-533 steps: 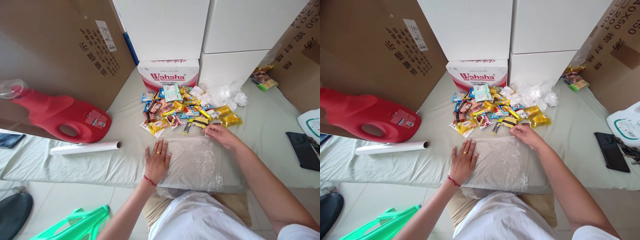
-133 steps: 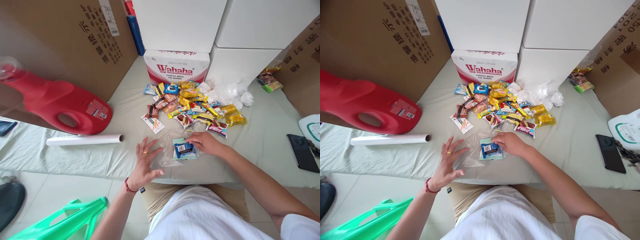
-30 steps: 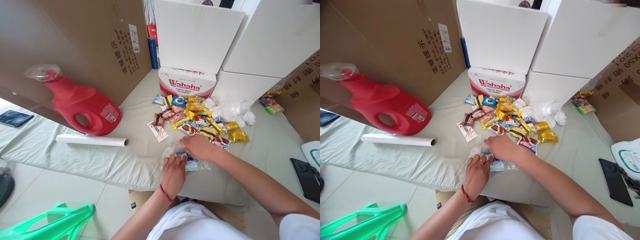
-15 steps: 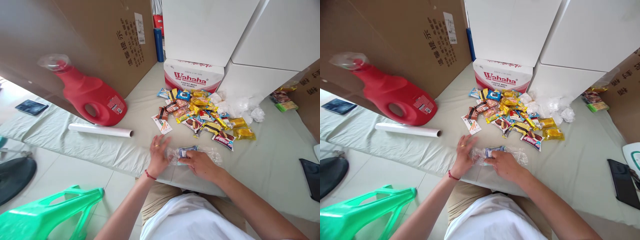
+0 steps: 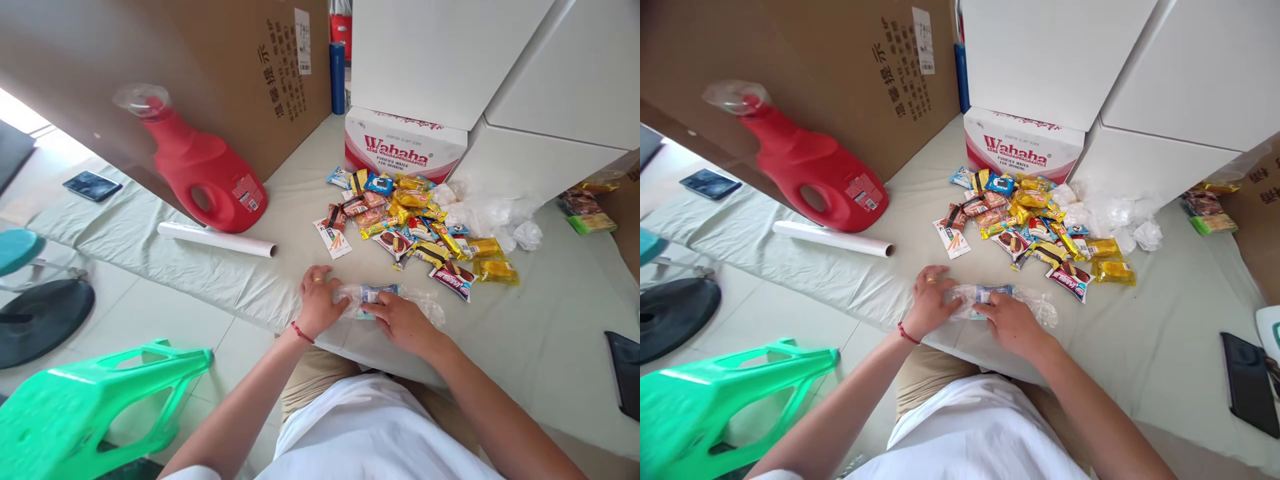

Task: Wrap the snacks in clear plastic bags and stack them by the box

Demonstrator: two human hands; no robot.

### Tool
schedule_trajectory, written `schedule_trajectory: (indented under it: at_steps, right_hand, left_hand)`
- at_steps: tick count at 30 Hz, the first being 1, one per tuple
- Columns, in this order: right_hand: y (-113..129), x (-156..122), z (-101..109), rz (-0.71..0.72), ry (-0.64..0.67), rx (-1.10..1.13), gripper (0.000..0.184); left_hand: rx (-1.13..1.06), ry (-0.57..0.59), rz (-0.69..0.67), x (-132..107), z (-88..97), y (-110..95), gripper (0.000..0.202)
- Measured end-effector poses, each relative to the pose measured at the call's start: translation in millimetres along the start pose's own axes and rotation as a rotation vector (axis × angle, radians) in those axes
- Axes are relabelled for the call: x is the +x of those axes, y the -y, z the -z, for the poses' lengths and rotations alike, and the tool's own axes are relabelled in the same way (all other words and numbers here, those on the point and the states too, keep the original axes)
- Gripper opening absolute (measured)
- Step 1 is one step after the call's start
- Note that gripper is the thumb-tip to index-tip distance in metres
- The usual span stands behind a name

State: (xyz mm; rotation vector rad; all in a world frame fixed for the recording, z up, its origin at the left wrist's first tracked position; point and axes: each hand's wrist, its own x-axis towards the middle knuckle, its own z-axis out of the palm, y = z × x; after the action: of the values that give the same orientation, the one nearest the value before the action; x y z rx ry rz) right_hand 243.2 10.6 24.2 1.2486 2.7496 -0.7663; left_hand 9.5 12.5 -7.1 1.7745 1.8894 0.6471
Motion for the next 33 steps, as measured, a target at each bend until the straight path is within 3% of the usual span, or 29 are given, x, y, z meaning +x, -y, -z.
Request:
schedule_trajectory:
  at_steps: [2, 5, 8, 10, 14, 16, 20, 22, 24, 25, 26, 29, 31, 33]
  right_hand:
    - [-2.1, -8.5, -1.2, 0.030, -0.034, 0.106, 0.054]
    - [-6.1, -21.0, -5.1, 0.049, -0.109, 0.268, 0.059]
    - [-7.5, -24.5, -10.4, 0.052, -0.148, 0.312, 0.049]
    - [-6.2, -21.6, -13.8, 0.052, -0.159, 0.308, 0.042]
    - [0.5, -16.4, -18.5, 0.035, -0.197, 0.303, 0.039]
    - [3.0, -20.2, -17.9, 0.033, -0.223, 0.334, 0.038]
    - [-4.8, -37.4, -3.4, 0.016, -0.209, 0.598, 0.030]
    - [-17.1, -42.3, 8.4, -0.165, -0.365, 0.641, 0.036]
    - [-32.5, -40.9, 18.1, -0.378, -0.569, 0.451, 0.035]
    - [-39.8, -38.5, 20.9, -0.446, -0.599, 0.308, 0.034]
    - [-46.2, -35.8, 21.9, -0.488, -0.563, 0.176, 0.035]
    - [-55.3, -31.4, 15.6, -0.550, -0.282, -0.027, 0.041]
    - [-52.3, -34.4, 8.0, -0.564, -0.173, -0.060, 0.027]
    - [-44.0, -40.8, 1.4, -0.572, -0.187, -0.074, 0.015]
  left_hand:
    - [-0.007, 0.034, -0.057, 1.5, -2.5, -4.0, 0.008]
    - [-0.093, 0.076, -0.076, 0.8, 2.8, -2.7, 0.008]
    - [-0.243, 0.148, 0.060, -2.5, 9.7, -10.1, 0.007]
    - [-0.460, 0.226, 0.174, -4.9, 9.2, -23.3, 0.015]
    - [-0.785, 0.358, 0.244, -8.2, -7.2, -52.6, 0.024]
    - [-0.695, 0.316, 0.176, -9.3, -18.5, -60.1, 0.030]
    - [-0.226, 0.129, -0.113, -11.7, -36.7, -60.7, 0.033]
    - [-0.081, 0.063, -0.161, -12.3, -43.2, -59.5, 0.028]
    - [-0.035, 0.010, -0.156, -11.8, -48.0, -59.3, 0.024]
    - [-0.023, -0.019, -0.137, -11.2, -49.7, -59.5, 0.026]
    - [-0.009, -0.046, -0.103, -10.3, -50.7, -59.6, 0.034]
    - [0.069, -0.053, 0.051, -7.1, -50.7, -59.0, 0.056]
    - [0.115, -0.012, 0.107, -5.5, -49.4, -58.8, 0.051]
    - [0.105, 0.013, 0.099, -6.1, -49.3, -61.3, 0.045]
